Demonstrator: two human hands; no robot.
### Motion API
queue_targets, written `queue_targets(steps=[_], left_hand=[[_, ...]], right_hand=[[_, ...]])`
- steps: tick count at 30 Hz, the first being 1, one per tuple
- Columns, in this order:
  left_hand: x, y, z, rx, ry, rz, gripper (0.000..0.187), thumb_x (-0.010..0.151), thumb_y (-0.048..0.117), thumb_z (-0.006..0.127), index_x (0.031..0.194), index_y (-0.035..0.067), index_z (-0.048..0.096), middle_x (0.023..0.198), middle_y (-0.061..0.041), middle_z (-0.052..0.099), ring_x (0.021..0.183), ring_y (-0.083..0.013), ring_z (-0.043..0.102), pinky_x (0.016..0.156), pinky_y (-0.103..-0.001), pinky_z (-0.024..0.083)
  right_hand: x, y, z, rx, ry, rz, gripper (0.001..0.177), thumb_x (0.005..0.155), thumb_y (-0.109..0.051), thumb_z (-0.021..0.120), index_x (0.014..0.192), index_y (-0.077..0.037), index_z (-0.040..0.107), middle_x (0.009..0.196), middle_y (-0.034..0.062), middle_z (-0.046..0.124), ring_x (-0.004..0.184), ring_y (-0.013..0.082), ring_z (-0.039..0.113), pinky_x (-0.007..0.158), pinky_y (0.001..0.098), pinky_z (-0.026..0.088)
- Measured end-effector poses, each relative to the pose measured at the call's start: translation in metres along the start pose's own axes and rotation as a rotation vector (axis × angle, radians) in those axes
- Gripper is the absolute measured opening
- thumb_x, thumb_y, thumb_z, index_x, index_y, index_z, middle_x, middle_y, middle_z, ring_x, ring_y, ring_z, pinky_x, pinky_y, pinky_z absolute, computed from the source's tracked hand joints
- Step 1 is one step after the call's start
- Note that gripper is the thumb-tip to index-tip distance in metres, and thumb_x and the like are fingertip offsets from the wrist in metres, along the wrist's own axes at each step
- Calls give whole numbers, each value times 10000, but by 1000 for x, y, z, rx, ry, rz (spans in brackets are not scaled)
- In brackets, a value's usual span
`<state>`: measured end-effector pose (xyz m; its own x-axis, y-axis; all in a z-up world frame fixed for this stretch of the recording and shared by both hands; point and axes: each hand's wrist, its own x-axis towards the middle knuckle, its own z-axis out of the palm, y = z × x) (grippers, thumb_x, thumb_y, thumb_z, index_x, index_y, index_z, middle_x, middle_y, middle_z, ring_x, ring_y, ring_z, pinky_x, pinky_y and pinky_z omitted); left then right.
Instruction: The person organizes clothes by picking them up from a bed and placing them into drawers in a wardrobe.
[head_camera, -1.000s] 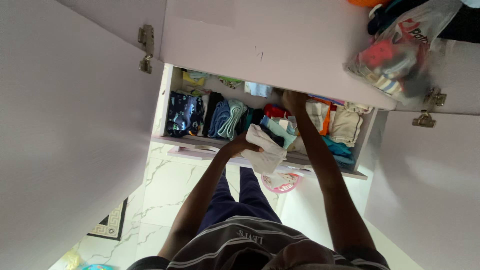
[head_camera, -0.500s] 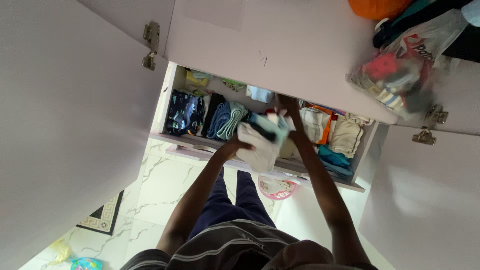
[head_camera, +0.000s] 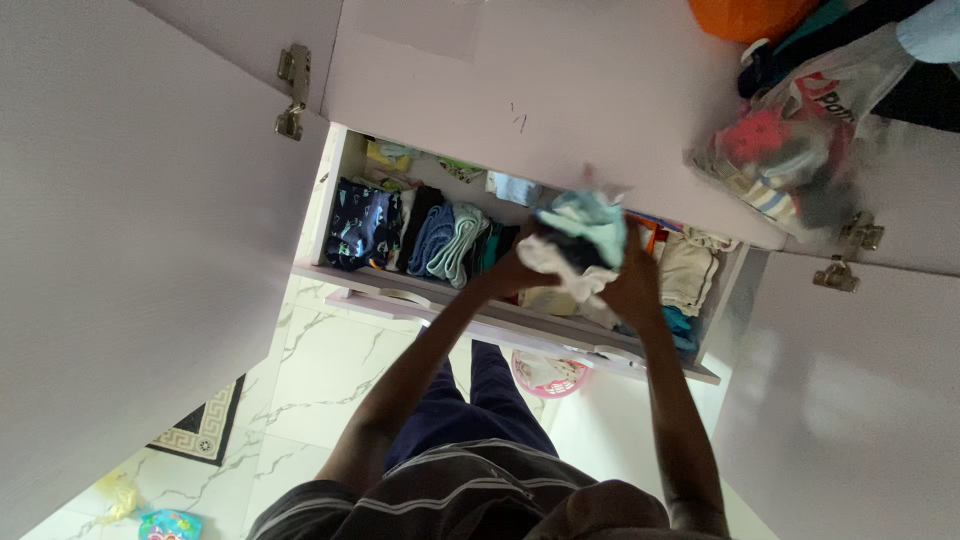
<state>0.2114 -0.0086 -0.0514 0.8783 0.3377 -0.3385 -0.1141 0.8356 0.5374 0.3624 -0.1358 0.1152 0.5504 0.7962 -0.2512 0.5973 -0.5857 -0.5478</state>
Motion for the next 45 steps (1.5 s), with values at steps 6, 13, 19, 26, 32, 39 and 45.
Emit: queue_targets(steps=[6,13,19,26,32,39,45], left_hand=[[54,12,24,267,90,63,618,697,91,826,1246,23,551,1113,-168,653,1039,-329,663,877,-470,582],[39,-11,10,465,182,54,579,683,125,827,1196,19,579,1083,-174,655,1018,-338,658,859,-473,577],[33,-17,6,716,182,43,549,672,155,828,1153,16,603,1057,-180,658,1001,-346,655,844,-476,572],[27,-14,15,889,195,67,519,658,190,829,1103,12,631,1026,-186,660,981,-355,650,826,-480,567],[-6,-18,13,1008,187,150,497,646,220,830,1060,8,655,1000,-191,662,964,-363,646,810,-482,562],[8,30,-93,1541,479,476,477,632,255,831,1010,4,683,970,-197,665,943,-372,642,792,-486,557],[91,44,-116,1921,326,504,465,620,284,832,967,0,707,944,-203,667,926,-380,638,777,-489,552]], right_hand=[[30,-27,-13,-230,355,-511,1013,574,-104,866,1486,-89,428,1273,216,656,1068,388,676,881,479,586],[54,-14,50,-433,317,-938,780,706,-174,903,1397,-131,543,1457,129,576,1304,342,569,1079,478,455],[68,-3,65,-531,99,-639,837,590,-173,853,1379,-141,577,1330,150,618,1173,341,618,974,479,504],[96,-8,57,-366,70,-697,739,629,-181,862,1313,-118,588,1177,188,661,1070,388,647,884,510,519],[89,-9,64,-361,63,-554,656,756,-237,874,1331,-112,584,1177,186,673,1018,372,663,854,476,525],[77,-5,72,-352,143,-641,731,657,-199,865,1317,-84,573,1135,175,677,1026,356,664,865,470,521],[76,-8,77,-415,72,-579,836,531,-174,892,1293,-64,566,1128,184,664,1021,382,646,876,486,517]])
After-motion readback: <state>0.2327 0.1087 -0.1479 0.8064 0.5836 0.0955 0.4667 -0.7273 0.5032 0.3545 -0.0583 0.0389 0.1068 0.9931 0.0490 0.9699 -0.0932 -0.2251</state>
